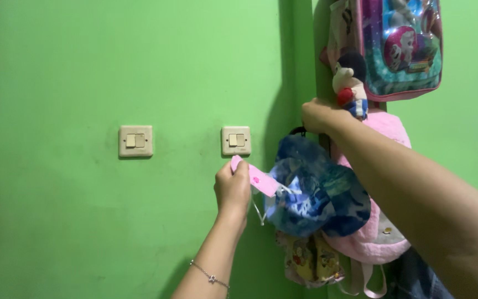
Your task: The person organizes various items on a desk and a shelf by hand, including hangers, a paddle, a comb, and small pieces of clothing, before hanging a cloth item on a wall hook.
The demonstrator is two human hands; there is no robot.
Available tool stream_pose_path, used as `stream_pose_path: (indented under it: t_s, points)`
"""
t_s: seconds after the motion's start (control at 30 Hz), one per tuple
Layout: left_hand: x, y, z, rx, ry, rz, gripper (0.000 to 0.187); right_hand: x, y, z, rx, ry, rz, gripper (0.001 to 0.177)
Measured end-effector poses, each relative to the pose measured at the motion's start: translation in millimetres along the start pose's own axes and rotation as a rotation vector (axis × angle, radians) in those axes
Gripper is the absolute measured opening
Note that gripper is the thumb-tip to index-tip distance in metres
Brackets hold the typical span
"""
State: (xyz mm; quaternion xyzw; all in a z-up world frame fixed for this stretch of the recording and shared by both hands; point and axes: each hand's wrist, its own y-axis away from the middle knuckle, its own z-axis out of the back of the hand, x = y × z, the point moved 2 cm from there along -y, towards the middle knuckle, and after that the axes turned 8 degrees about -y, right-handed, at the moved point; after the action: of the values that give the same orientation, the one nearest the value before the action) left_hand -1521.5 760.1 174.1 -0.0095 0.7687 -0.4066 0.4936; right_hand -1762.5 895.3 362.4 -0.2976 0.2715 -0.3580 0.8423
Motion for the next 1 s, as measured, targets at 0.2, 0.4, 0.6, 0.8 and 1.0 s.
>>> stream_pose_path:
  t_s: [0.2, 0.4, 0.6, 0.8, 1.0]
  points:
    - [-3, -1, 1, 0.039, 0.060, 0.049, 0.028, -6, 2, 1, 0.057, -0.194, -0.096, 0.017]
    - [-2, 1, 2, 0.067, 0.099, 0.115, 0.025, -6, 3, 1, -0.122, -0.306, -0.084, 0.018]
    - [-3, 2, -5, 0.067, 0.049, 0.118, 0.027, 1, -1, 2, -0.258, -0.418, -0.031, 0.020]
    - [-9, -3, -5, -0.008, -0.080, 0.070, 0.027, 25, -2, -1, -0.138, -0.534, 0.112, 0.028]
    - [1, -14, -9, -0.059, -0.163, 0.088, 0.027, 35, -2, 11, -0.089, -0.435, -0.009, 0.027]
